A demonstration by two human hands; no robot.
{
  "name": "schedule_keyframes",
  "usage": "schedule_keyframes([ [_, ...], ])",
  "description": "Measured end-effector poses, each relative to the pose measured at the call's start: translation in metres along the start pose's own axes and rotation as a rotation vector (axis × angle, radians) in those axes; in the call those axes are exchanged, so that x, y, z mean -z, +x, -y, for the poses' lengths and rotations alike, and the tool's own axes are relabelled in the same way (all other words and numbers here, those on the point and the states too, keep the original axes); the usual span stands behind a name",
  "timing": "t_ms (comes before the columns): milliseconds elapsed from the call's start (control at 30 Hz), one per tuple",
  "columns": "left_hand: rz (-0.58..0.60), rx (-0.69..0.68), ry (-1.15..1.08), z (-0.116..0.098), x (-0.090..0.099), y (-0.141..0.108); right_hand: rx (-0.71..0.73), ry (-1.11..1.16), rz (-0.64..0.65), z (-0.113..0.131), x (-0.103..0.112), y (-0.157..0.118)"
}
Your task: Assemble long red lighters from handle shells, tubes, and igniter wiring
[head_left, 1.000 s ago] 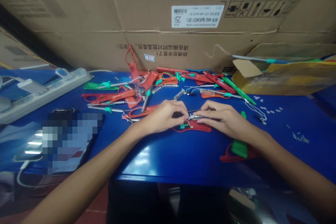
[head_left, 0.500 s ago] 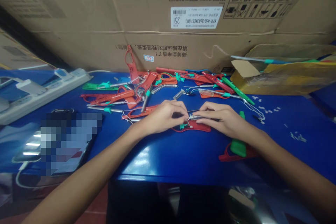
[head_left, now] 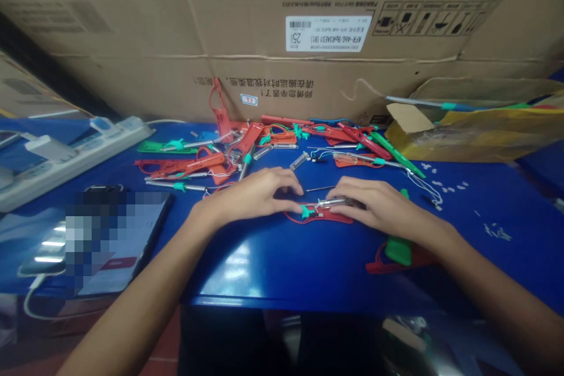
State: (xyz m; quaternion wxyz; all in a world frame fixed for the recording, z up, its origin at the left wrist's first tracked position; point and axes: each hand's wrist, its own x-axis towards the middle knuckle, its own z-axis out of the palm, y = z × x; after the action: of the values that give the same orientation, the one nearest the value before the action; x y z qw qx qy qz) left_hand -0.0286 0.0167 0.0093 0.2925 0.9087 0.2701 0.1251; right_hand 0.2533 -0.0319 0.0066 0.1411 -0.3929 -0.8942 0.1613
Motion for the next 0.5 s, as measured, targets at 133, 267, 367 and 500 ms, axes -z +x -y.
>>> schedule_keyframes([
  [133, 0.069, 0.007, 0.076, 0.0018, 0.0005, -0.0023, 0.0, 0.014, 0.038, 0.0009, 0.0012, -0.0009],
  [267, 0.095, 0.003, 0.101, -0.0024, -0.0024, -0.0007, -0.004, 0.038, 0.061, 0.0004, 0.0016, -0.0018],
  [367, 0.093, 0.005, 0.101, -0.0043, -0.0028, -0.001, -0.01, 0.015, 0.078, -0.0002, 0.0008, -0.0017],
  [500, 0.095, 0.014, 0.123, -0.0056, -0.0036, -0.0025, 0.009, -0.031, 0.069, 0.0005, 0.0001, -0.0021],
])
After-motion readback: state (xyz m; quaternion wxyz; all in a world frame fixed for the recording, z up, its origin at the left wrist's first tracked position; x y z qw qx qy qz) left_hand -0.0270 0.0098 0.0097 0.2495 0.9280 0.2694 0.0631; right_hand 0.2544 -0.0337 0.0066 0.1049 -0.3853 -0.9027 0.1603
